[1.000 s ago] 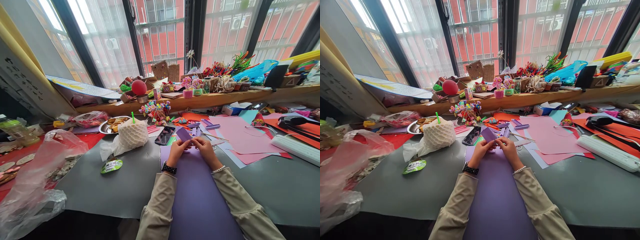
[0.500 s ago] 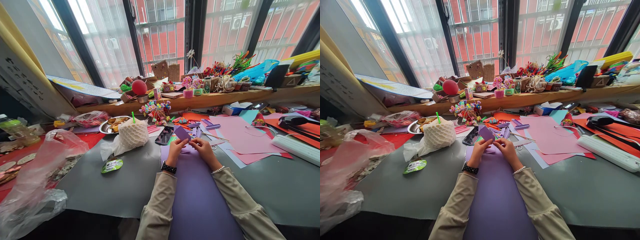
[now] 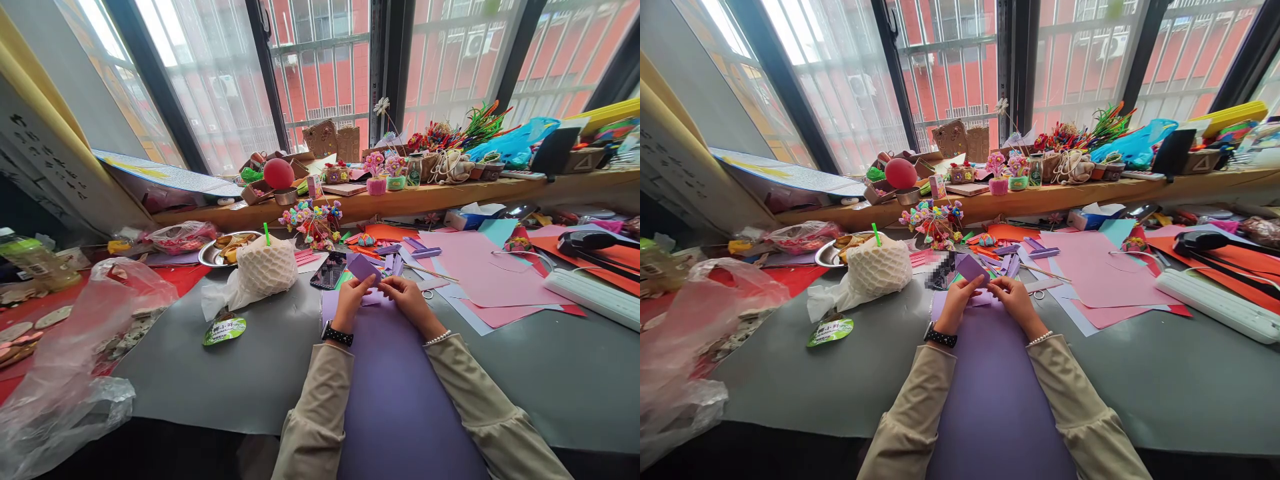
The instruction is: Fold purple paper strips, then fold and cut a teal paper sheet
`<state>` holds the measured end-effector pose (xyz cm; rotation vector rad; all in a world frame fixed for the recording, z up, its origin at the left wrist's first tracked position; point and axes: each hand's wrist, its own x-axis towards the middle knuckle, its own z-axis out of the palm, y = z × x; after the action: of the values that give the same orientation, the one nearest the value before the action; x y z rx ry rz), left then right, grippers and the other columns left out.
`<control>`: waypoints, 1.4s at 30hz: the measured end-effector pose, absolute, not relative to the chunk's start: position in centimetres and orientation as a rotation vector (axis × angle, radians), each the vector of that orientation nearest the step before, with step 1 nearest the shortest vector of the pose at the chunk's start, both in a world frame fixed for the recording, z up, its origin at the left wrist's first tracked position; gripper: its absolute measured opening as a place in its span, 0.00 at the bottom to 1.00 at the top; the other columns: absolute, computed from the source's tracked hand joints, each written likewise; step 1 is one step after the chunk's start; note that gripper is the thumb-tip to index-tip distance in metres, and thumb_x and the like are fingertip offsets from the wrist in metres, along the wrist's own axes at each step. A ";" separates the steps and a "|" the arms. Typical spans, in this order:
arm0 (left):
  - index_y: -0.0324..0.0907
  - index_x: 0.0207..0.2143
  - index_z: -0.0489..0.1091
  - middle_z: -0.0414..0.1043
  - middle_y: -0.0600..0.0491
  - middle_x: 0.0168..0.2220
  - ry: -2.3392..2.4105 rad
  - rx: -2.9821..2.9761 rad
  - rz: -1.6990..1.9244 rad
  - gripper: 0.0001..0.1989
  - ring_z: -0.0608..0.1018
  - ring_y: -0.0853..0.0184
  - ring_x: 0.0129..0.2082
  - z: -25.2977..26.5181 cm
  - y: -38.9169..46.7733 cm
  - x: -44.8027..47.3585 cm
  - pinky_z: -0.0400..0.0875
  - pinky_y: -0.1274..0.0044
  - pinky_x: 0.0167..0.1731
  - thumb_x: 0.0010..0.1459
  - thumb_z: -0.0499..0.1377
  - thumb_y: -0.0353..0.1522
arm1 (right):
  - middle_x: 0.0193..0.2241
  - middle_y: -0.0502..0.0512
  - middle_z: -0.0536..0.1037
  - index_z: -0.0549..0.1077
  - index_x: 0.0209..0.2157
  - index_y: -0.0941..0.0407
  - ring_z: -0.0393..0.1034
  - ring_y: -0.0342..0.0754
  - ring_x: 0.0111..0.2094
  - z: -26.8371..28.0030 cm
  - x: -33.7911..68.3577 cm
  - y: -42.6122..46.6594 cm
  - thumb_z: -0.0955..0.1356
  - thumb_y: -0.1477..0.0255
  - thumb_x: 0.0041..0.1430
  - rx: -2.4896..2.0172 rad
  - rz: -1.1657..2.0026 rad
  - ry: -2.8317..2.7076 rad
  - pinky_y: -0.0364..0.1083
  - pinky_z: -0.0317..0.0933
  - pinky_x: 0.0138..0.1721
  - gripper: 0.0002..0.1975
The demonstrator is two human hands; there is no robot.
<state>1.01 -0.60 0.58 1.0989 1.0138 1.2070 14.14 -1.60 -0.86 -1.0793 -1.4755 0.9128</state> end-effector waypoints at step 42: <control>0.32 0.26 0.70 0.73 0.46 0.24 0.892 1.021 1.137 0.15 0.75 0.67 0.23 0.4 -0.5 1.1 0.70 0.75 0.29 0.39 0.62 0.36 | 0.17 0.49 0.66 0.69 0.22 0.57 0.58 0.39 0.20 -1.0 14.4 -1.3 0.66 0.58 0.42 -1.063 1.000 -1.244 0.41 0.54 0.22 0.15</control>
<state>1.12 -0.53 0.41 1.0215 0.8920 1.1368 14.36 -1.31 -1.00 -1.0634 -1.2443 1.0002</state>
